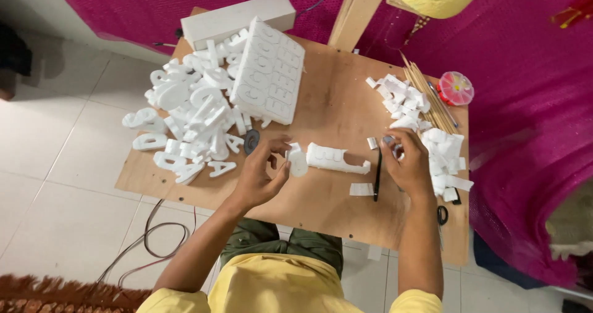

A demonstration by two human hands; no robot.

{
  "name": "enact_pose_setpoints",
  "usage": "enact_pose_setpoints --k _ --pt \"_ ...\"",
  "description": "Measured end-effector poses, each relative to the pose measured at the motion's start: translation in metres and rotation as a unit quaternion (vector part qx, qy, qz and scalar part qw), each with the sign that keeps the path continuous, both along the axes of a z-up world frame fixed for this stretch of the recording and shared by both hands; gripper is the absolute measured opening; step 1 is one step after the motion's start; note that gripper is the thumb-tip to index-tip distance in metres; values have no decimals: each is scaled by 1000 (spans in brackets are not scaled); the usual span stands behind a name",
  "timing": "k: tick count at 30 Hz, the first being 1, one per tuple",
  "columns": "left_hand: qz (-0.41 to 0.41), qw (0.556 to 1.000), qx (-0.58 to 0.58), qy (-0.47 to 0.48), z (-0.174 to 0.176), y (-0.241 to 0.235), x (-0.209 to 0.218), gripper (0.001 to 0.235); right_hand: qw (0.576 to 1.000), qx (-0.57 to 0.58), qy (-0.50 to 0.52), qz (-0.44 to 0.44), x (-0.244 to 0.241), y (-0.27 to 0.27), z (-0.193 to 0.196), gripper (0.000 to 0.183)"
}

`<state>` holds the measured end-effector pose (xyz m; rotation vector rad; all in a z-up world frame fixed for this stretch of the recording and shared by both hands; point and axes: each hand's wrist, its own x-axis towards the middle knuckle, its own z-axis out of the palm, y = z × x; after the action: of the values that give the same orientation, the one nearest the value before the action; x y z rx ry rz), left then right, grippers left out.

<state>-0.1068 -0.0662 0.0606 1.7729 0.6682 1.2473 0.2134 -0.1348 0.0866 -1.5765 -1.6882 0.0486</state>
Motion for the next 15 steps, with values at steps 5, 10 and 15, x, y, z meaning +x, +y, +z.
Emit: enact_pose_setpoints --k 5,10,15 --pt "115 989 77 51 -1 -7 -62 27 979 -179 -89 30 -14 -55 9 24" --pt "179 979 93 28 10 10 -97 30 953 -299 -52 2 -11 -86 -26 28" --pt "32 983 -125 -134 7 5 -90 32 982 -188 -2 -28 -48 -97 -37 29"
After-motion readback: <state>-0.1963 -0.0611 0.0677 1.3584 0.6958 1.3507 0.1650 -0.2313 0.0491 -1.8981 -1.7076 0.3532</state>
